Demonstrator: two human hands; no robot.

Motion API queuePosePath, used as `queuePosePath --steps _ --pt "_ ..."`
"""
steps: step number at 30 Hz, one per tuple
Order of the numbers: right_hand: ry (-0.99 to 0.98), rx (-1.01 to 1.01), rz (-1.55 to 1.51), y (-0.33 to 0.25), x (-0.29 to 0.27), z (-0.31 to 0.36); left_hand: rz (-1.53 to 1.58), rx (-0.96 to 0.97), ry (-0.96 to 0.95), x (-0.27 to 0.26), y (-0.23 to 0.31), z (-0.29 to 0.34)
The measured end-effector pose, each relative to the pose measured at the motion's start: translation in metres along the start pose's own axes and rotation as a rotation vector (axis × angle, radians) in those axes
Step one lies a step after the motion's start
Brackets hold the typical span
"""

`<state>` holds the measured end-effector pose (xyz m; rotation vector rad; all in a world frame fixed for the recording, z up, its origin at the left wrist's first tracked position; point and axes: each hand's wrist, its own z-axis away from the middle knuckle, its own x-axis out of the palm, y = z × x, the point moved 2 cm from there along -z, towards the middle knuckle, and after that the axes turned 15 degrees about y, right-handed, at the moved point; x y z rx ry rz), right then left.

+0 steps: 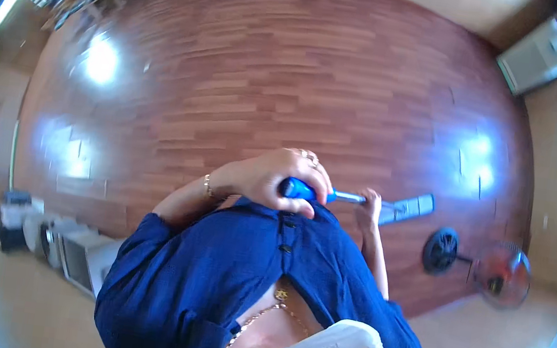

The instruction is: Mopping a wooden floor with a flat mop.

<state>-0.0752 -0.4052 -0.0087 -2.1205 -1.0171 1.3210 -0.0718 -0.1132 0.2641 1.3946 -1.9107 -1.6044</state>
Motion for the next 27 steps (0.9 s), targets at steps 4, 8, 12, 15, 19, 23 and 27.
queuePosePath --steps 4,8,12,15,19,23,27 --pt "-0.030 -0.023 -0.109 -0.046 0.013 -0.020 -0.100 0.063 0.063 -0.004 0.037 0.018" --pt "-0.129 -0.017 -0.204 -0.063 0.034 -0.026 -0.159 0.227 0.120 -0.004 0.059 0.033" --pt "-0.321 -0.096 -0.305 -0.095 0.054 -0.047 -0.240 0.313 0.174 0.001 0.076 0.046" --pt "-0.366 -0.172 -0.443 -0.098 0.081 -0.048 -0.313 0.326 0.206 0.012 0.085 0.056" --pt "-0.291 -0.279 -0.503 -0.117 0.114 -0.055 -0.395 0.336 0.290 0.020 0.095 0.064" --pt "-0.430 -0.388 -0.346 -0.150 0.133 -0.071 -0.516 0.388 0.387 0.015 0.094 0.061" --pt "-0.327 -0.355 -0.682 -0.020 0.067 -0.008 -0.621 0.265 0.406 0.023 0.082 0.063"
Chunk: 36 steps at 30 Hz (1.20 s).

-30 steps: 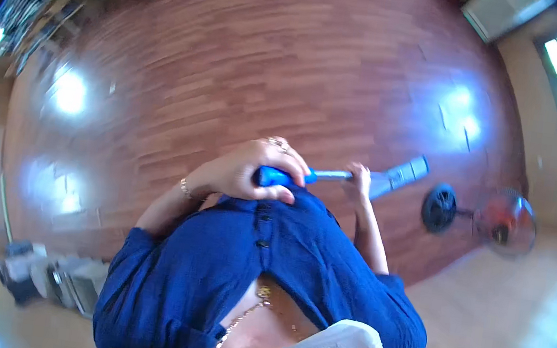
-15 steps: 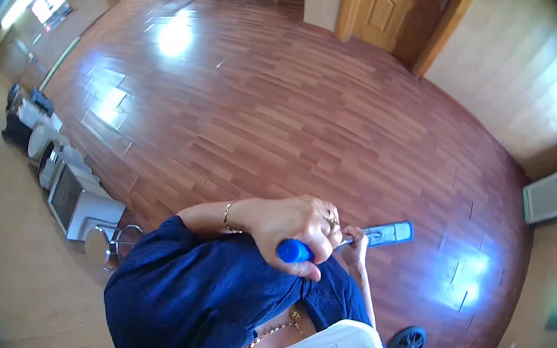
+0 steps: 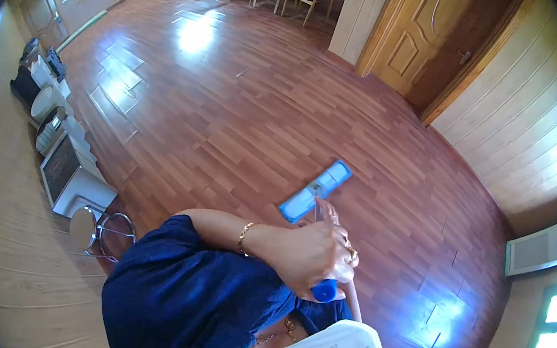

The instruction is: Mopping a wooden floor with a flat mop.

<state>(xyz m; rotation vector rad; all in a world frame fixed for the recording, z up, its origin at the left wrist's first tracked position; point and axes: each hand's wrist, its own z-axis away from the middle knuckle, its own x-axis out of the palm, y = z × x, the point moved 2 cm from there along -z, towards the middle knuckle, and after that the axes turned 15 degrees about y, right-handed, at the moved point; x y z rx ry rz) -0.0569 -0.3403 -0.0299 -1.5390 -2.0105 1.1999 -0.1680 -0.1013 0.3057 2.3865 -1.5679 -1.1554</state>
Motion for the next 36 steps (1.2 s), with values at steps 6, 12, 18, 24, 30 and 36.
queuePosePath --steps 6,12,18,24,30,36 --pt "0.281 0.386 -0.408 -0.167 -0.021 -0.083 -0.062 -0.050 0.060 0.044 -0.056 0.005" --pt "0.122 0.059 -0.118 -0.264 0.014 -0.164 0.022 -0.229 0.084 0.085 -0.136 0.033" --pt "0.303 -0.246 0.207 -0.259 0.024 -0.163 0.100 -0.305 -0.050 0.129 -0.199 0.077" --pt "0.316 -0.420 0.216 -0.247 0.023 -0.153 -0.233 -0.426 -0.140 0.161 -0.249 0.123" --pt "0.285 -0.405 0.156 -0.215 0.046 -0.144 -0.349 -0.412 -0.066 0.169 -0.295 0.156" --pt "-0.116 -0.102 0.119 -0.197 0.101 -0.149 -0.554 -0.571 -0.112 0.119 -0.334 0.211"
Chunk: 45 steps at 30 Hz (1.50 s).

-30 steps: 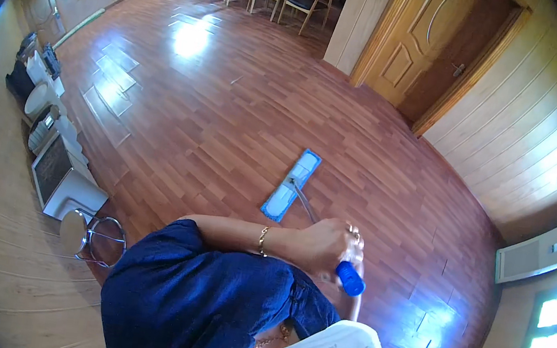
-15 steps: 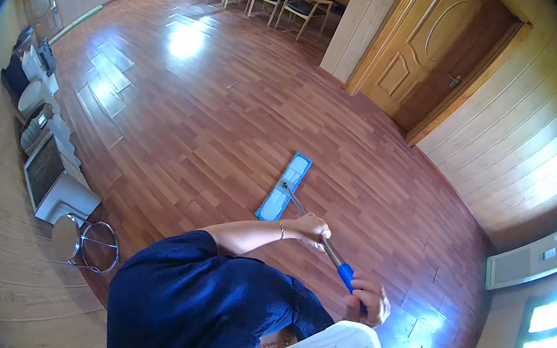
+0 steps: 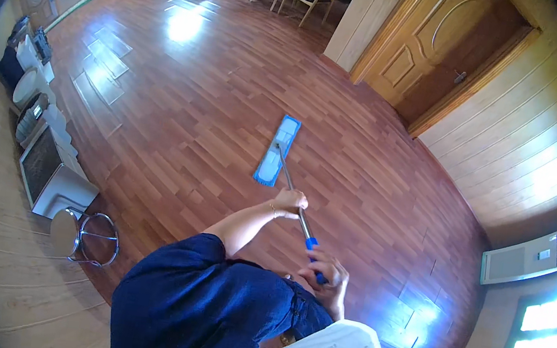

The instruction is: Mopping a wooden floor with a flat mop.

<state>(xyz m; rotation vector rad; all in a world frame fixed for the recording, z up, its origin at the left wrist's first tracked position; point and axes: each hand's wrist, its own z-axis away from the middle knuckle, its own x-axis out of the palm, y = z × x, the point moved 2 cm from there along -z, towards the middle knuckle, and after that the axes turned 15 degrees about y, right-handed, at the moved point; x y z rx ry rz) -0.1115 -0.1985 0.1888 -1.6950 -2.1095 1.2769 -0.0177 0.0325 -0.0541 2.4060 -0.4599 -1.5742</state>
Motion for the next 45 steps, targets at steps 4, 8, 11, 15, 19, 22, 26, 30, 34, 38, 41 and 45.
queuePosePath --steps 4,8,11,15,19,22,26,30,34,38,41,45 --pt "-0.129 0.099 -0.081 0.007 0.020 0.010 0.004 -0.148 0.100 -0.011 -0.019 0.041" --pt "-0.287 -0.050 -0.109 0.009 0.030 -0.003 0.033 -0.329 0.223 -0.024 -0.029 0.071" --pt "-0.391 -0.072 -0.168 0.021 0.039 0.001 0.009 -0.458 0.249 -0.025 -0.039 0.098" --pt "-0.396 -0.046 -0.238 0.031 0.046 0.015 -0.073 -0.504 0.269 -0.041 -0.037 0.124" --pt "-0.382 0.086 -0.322 0.034 0.039 0.041 -0.076 -0.542 0.282 -0.043 -0.027 0.161" --pt "-0.410 0.164 -0.390 0.030 0.022 0.057 -0.110 -0.535 0.229 -0.041 -0.005 0.180" --pt "-0.375 0.194 -0.405 0.015 -0.003 0.072 -0.135 -0.484 0.180 -0.042 0.024 0.187" --pt "-0.289 0.224 -0.346 -0.012 -0.034 0.094 -0.019 -0.287 0.347 -0.036 0.058 0.194" --pt "-0.177 0.308 -0.307 -0.048 -0.074 0.126 0.062 -0.186 0.273 -0.019 0.109 0.207" --pt "0.000 0.331 -0.321 -0.072 -0.111 0.136 0.107 -0.084 0.170 -0.026 0.160 0.174" --pt "0.145 0.267 -0.165 -0.118 -0.141 0.148 0.263 0.051 0.071 -0.020 0.204 0.162" --pt "0.277 0.149 0.134 -0.164 -0.176 0.156 0.497 0.260 0.025 -0.038 0.266 0.125"
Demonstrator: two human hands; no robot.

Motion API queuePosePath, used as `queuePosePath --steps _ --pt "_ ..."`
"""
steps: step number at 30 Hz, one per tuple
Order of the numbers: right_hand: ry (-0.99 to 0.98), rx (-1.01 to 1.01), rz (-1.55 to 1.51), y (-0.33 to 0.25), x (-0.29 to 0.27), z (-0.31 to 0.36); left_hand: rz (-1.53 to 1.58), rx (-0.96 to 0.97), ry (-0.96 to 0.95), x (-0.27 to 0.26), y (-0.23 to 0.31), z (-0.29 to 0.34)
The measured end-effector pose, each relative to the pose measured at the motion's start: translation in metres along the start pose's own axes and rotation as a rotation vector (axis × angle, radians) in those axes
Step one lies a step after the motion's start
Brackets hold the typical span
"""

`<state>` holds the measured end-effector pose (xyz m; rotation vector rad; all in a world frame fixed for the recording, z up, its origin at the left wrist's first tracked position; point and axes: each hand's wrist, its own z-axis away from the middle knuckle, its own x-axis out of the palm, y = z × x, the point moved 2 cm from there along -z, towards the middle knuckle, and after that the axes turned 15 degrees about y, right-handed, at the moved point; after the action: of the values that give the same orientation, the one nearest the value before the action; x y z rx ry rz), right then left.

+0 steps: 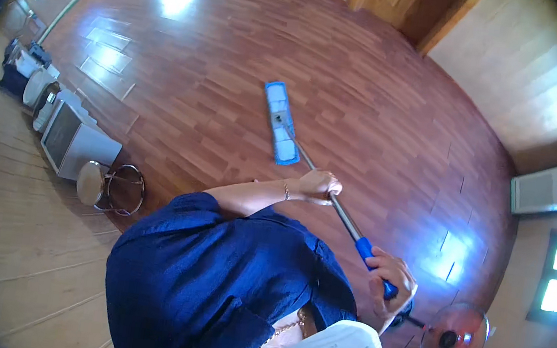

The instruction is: Mopping a wooden floor with a flat mop.

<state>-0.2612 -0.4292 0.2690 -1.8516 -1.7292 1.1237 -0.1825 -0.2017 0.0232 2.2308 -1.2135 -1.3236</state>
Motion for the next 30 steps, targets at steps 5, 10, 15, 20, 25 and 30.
queuePosePath --steps 5,10,15,20,25,30 --pt "0.231 -0.009 0.155 -0.046 -0.033 0.025 0.193 0.038 -0.210 0.045 0.010 0.000" --pt "0.140 -0.018 0.389 -0.106 -0.059 0.050 0.105 0.130 -0.446 0.086 0.050 0.003" --pt "0.373 -0.343 0.650 -0.132 -0.079 0.080 0.197 0.144 -0.659 0.096 0.108 0.000" --pt "0.156 -0.421 0.617 -0.173 -0.087 0.088 0.293 0.184 -0.650 0.066 0.120 0.027" --pt "-0.127 -0.447 0.529 -0.161 -0.083 0.068 0.288 0.139 -0.554 0.030 0.106 0.040" --pt "0.276 -0.537 0.126 -0.123 -0.027 0.049 0.068 0.117 -0.346 -0.012 0.072 0.061"
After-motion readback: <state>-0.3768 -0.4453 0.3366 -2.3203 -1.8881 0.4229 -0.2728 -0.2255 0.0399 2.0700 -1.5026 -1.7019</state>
